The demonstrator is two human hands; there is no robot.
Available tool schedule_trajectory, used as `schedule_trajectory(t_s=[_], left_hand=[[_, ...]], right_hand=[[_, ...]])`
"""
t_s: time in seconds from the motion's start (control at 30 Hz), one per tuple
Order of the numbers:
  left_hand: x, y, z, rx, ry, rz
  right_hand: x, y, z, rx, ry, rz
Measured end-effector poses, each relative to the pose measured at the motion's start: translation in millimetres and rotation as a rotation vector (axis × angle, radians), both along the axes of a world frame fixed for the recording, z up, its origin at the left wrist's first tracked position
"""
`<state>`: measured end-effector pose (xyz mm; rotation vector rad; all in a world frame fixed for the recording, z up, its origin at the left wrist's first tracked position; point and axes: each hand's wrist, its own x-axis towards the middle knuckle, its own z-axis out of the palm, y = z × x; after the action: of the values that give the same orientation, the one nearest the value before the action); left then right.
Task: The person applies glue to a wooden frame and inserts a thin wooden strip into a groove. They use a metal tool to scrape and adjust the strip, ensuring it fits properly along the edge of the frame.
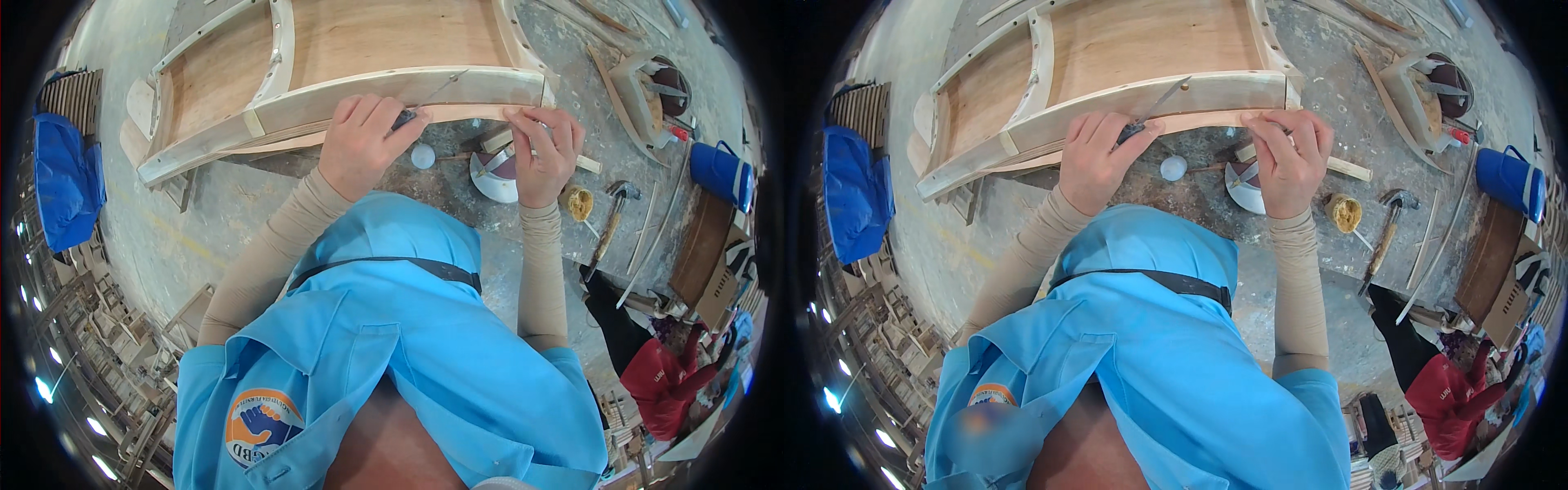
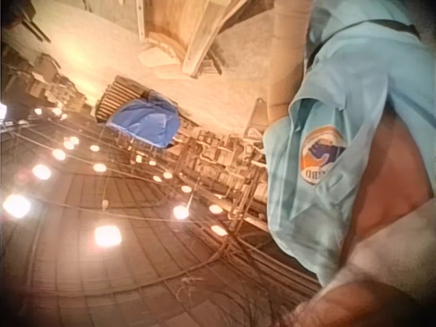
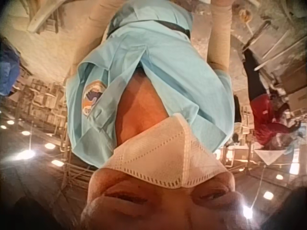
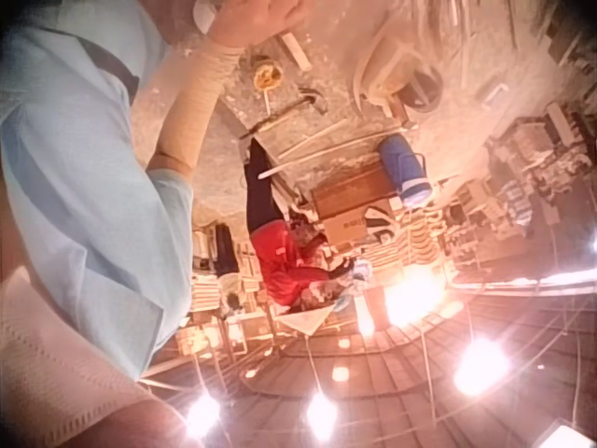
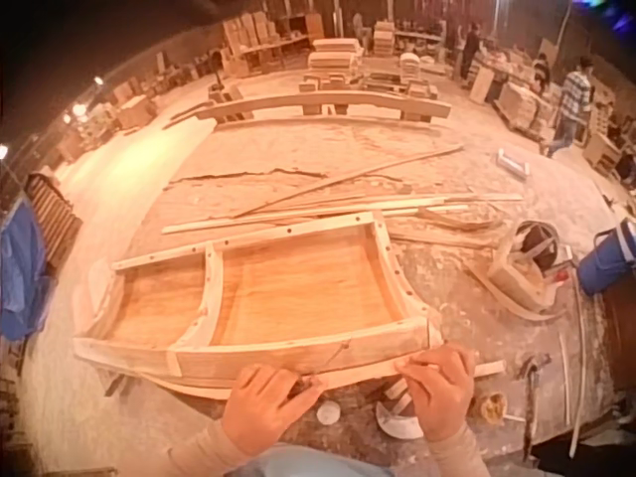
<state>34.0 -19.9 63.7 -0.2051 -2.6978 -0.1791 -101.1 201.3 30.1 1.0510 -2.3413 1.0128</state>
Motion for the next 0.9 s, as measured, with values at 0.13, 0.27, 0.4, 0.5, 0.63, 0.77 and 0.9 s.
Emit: schedule_trajectory(t_s=[0.13, 0.27, 0.4, 0.5, 0.63, 0.77, 0.9], left_hand=[[-1.0, -0.4, 4.8, 0.054, -0.030, 0.000], [-18.8, -13.5, 17.1, 0.256, -0.098, 0.020], [-36.8, -25.9, 32.0, 0.407, -0.273, 0.058], [-45.4, -30.7, 33.5, 0.497, -0.352, 0.040], [-50.1, -32.2, 29.8, 0.534, -0.341, 0.021], [-46.1, -28.3, 33.4, 0.487, -0.314, 0.029], [-29.2, -17.7, 19.5, 0.217, -0.099, -0.019]], right_hand=[[-1.3, -2.0, 3.1, -0.003, 0.003, 0.018], [-16.8, -3.5, 21.8, 0.044, -0.025, 0.104], [-42.3, -11.5, 33.7, 0.123, -0.058, 0.190], [-57.8, -13.5, 41.5, 0.192, -0.183, 0.254], [-64.5, -16.9, 49.7, 0.271, -0.315, 0.294], [-51.6, -16.9, 45.3, 0.199, -0.278, 0.232], [-25.7, -10.1, 37.9, 0.164, -0.151, 0.123]])
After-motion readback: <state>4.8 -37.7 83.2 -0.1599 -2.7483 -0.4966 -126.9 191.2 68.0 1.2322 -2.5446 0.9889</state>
